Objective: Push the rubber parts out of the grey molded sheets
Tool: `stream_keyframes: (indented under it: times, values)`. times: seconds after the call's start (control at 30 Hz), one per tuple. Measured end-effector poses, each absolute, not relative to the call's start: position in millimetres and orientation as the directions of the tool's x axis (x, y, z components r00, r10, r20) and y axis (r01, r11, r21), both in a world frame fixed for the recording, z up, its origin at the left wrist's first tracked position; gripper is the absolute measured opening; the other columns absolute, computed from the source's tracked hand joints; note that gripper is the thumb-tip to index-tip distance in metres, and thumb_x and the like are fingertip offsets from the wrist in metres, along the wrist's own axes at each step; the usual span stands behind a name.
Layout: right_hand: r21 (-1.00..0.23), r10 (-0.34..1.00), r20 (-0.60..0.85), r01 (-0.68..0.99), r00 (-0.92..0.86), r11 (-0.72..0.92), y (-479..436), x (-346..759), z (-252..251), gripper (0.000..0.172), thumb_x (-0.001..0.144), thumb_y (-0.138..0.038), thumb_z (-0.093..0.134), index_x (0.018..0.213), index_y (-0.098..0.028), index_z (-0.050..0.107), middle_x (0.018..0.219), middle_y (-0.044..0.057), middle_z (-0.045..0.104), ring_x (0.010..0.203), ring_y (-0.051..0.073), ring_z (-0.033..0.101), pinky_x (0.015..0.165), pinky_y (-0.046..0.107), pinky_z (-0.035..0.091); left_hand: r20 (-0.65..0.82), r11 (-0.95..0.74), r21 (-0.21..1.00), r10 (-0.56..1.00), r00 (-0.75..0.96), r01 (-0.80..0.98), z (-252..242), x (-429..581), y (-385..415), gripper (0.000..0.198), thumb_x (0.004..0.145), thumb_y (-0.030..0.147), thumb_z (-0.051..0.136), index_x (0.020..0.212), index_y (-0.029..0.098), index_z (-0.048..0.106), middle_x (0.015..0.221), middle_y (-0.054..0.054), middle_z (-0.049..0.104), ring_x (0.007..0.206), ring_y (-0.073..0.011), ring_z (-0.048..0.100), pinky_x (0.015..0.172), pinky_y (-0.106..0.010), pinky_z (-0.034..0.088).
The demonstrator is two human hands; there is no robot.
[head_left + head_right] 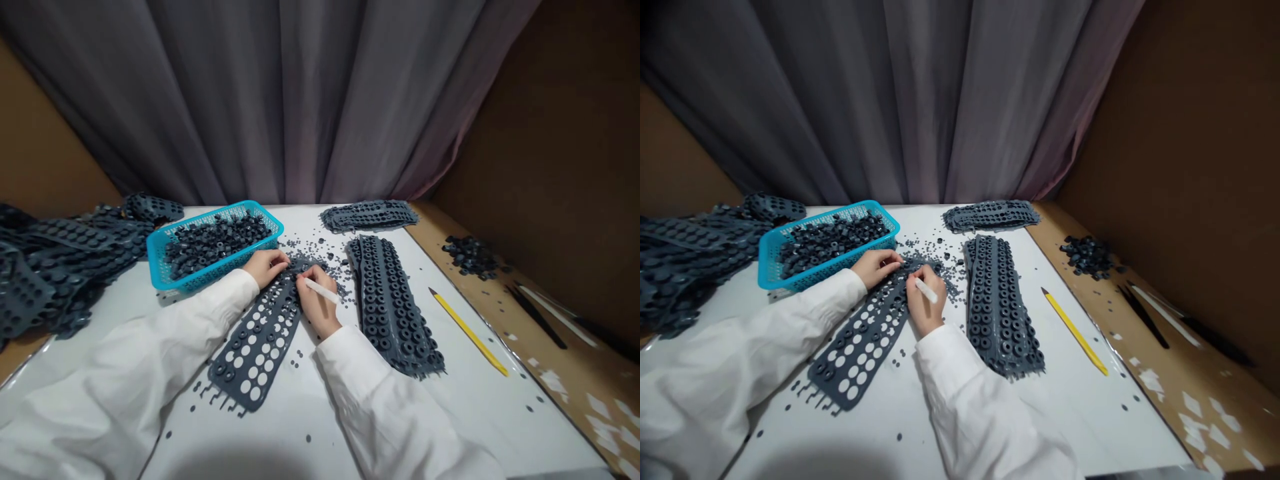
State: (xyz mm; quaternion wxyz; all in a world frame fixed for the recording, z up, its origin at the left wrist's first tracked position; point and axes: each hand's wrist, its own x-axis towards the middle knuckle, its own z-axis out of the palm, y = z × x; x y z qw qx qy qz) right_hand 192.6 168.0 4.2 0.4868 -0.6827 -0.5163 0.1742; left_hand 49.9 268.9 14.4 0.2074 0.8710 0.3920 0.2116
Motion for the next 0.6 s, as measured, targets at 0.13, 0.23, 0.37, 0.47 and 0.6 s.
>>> stream_keyframes:
  times: [0.13,0.23,0.37,0.47,0.6]
  values:
    - [-0.858,0.876,0.25,0.514,0.413,0.002,167,193,7,0.014,0.076,-0.027,0.051,0.063,-0.022,0.053,0.062,-0.001,0.061,0.062,0.017,0.056,0.06,0.027,0.035,0.165,-0.516,0.613,0.825,0.541,0.599,11,53,273,0.016,0.079,0.024,0.056,0.085,0.014,0.067,0.072,-0.002,0.068,0.062,-0.0153,0.06,0.063,-0.025,0.047]
    - [-0.869,0.876,0.246,0.495,0.416,0.009,167,193,7,0.014,0.076,-0.027,0.051,0.063,-0.021,0.053,0.061,-0.002,0.061,0.061,0.017,0.056,0.06,0.026,0.035,0.126,-0.455,0.656,0.853,0.507,0.603,9,55,276,0.016,0.077,0.024,0.056,0.083,0.013,0.067,0.07,-0.003,0.068,0.062,-0.0161,0.061,0.062,-0.026,0.048]
    - [-0.885,0.873,0.249,0.464,0.42,0.029,167,193,6,0.015,0.076,-0.028,0.052,0.062,-0.021,0.054,0.06,-0.002,0.06,0.059,0.016,0.054,0.058,0.026,0.034,0.085,-0.397,0.685,0.877,0.473,0.611,6,58,280,0.019,0.076,0.024,0.051,0.081,0.013,0.066,0.071,-0.003,0.069,0.061,-0.0155,0.062,0.059,-0.024,0.048]
    - [-0.917,0.846,0.257,0.395,0.467,0.06,169,194,5,0.016,0.077,-0.031,0.053,0.064,-0.02,0.055,0.06,-0.003,0.059,0.059,0.016,0.053,0.058,0.025,0.036,0.065,-0.384,0.678,0.881,0.469,0.627,6,61,283,0.023,0.078,0.029,0.048,0.072,0.014,0.064,0.065,-0.003,0.067,0.055,-0.015,0.059,0.053,-0.024,0.045]
    - [-0.953,0.792,0.241,0.293,0.561,0.082,175,196,3,0.017,0.076,-0.034,0.056,0.067,-0.02,0.055,0.06,-0.003,0.057,0.059,0.015,0.053,0.058,0.025,0.038,0.066,-0.461,0.632,0.833,0.549,0.623,12,69,289,0.018,0.069,0.03,0.06,0.077,0.014,0.064,0.059,0.0,0.062,0.051,-0.0133,0.054,0.052,-0.023,0.042]
